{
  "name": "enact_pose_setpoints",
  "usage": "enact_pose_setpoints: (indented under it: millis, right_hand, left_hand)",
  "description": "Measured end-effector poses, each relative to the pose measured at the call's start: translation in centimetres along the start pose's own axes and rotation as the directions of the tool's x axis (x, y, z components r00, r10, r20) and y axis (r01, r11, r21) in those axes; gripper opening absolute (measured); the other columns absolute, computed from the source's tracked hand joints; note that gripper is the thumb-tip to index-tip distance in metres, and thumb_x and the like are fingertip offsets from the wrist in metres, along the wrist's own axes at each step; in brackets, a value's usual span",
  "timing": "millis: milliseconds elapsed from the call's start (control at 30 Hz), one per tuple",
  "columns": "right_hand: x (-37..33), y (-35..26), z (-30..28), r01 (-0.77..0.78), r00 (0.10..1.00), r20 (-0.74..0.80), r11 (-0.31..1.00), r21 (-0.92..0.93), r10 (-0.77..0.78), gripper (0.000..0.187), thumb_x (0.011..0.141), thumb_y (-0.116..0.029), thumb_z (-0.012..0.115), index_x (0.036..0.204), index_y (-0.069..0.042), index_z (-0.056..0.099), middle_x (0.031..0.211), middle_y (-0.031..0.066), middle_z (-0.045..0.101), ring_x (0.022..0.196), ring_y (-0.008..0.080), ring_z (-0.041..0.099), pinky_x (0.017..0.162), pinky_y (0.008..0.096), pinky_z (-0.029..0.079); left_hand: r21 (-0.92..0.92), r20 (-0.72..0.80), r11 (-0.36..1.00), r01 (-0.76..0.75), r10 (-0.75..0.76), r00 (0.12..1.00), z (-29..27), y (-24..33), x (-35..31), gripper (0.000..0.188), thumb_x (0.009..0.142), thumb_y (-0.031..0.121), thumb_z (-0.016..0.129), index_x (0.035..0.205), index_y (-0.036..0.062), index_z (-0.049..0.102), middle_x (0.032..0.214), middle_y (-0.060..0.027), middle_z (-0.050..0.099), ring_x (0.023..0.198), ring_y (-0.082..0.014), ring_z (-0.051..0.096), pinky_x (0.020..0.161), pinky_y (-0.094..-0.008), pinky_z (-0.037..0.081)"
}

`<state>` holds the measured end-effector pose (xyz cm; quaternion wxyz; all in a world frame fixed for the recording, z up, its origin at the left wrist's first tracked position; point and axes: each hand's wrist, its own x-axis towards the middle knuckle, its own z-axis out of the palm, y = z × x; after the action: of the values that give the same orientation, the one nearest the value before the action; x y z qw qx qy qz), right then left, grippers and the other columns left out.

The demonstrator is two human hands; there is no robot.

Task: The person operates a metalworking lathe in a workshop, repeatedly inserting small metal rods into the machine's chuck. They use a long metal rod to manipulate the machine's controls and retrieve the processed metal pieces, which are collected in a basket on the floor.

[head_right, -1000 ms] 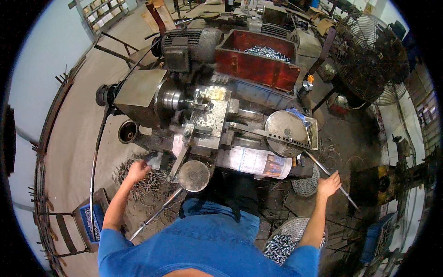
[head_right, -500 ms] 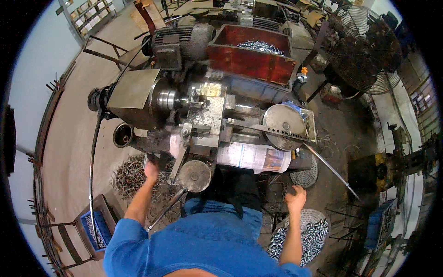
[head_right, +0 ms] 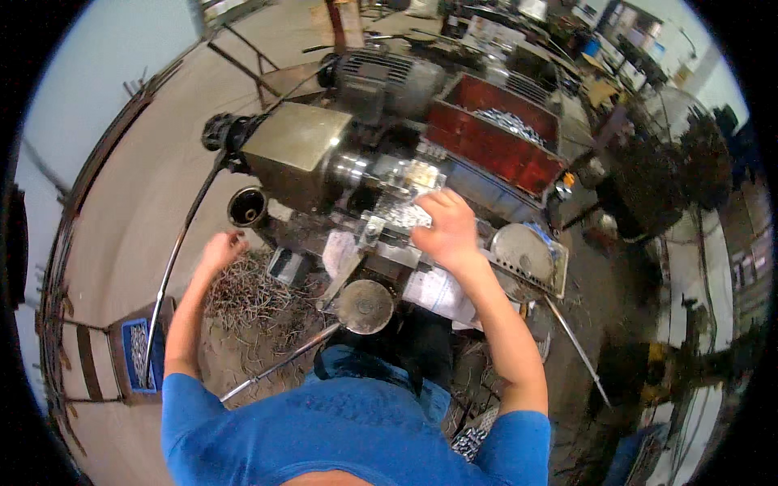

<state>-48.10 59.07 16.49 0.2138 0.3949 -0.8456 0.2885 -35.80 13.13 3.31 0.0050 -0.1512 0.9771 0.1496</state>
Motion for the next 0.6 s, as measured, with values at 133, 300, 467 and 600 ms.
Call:
enact_pose_setpoints:
  millis: [133, 300, 467, 600]
  right_hand:
    - [6.9, -0.8, 7.1, 0.156, 0.951, 0.304, 0.941, -0.299, -0.062, 0.03, 0.053, -0.017, 0.064, 0.08, -0.006, 0.069, 0.099, 0.0136, 0.062, 0.101, 0.0291, 0.053, 0.084, 0.0382, 0.047]
    - [8.9, 0.4, 11.8, 0.105, 0.864, 0.495, 0.929, -0.356, 0.093, 0.024, 0.051, -0.019, 0.064, 0.07, -0.005, 0.069, 0.08, 0.0151, 0.064, 0.089, 0.0298, 0.058, 0.079, 0.037, 0.049]
    - [8.4, 0.9, 12.1, 0.152, 0.882, 0.469, 0.913, -0.379, 0.048, 0.019, 0.06, -0.02, 0.063, 0.069, -0.005, 0.069, 0.078, 0.0131, 0.066, 0.087, 0.0295, 0.06, 0.082, 0.0352, 0.046]
    - [8.4, 0.6, 12.5, 0.16, 0.886, 0.463, 0.912, -0.377, 0.036, 0.019, 0.061, -0.019, 0.06, 0.069, -0.005, 0.069, 0.077, 0.0143, 0.066, 0.085, 0.0291, 0.059, 0.082, 0.0354, 0.044]
  left_hand:
    - [0.02, -0.439, 0.992, 0.121, -0.1, 0.893, -8.9, -3.8, -2.4, 0.027, 0.085, 0.031, 0.053, 0.097, 0.0102, 0.065, 0.077, -0.0133, 0.065, 0.07, -0.0346, 0.062, 0.062, -0.0433, 0.049]
    - [0.05, -0.344, 0.911, 0.41, -0.369, 0.863, -3.9, -13.3, -6.9, 0.045, 0.08, 0.048, 0.057, 0.098, 0.006, 0.061, 0.077, -0.0193, 0.064, 0.077, -0.0386, 0.062, 0.066, -0.0463, 0.048]
    - [0.031, -0.358, 0.897, 0.441, -0.402, 0.843, -3.3, -2.4, -9.6, 0.048, 0.072, 0.045, 0.066, 0.088, 0.0006, 0.058, 0.078, -0.0248, 0.063, 0.078, -0.0418, 0.061, 0.069, -0.0491, 0.048]
    - [0.007, -0.341, 0.919, 0.395, -0.369, 0.865, -2.3, -0.6, -10.3, 0.043, 0.072, 0.038, 0.067, 0.085, -0.0011, 0.056, 0.077, -0.0253, 0.062, 0.077, -0.0433, 0.06, 0.068, -0.0497, 0.047]
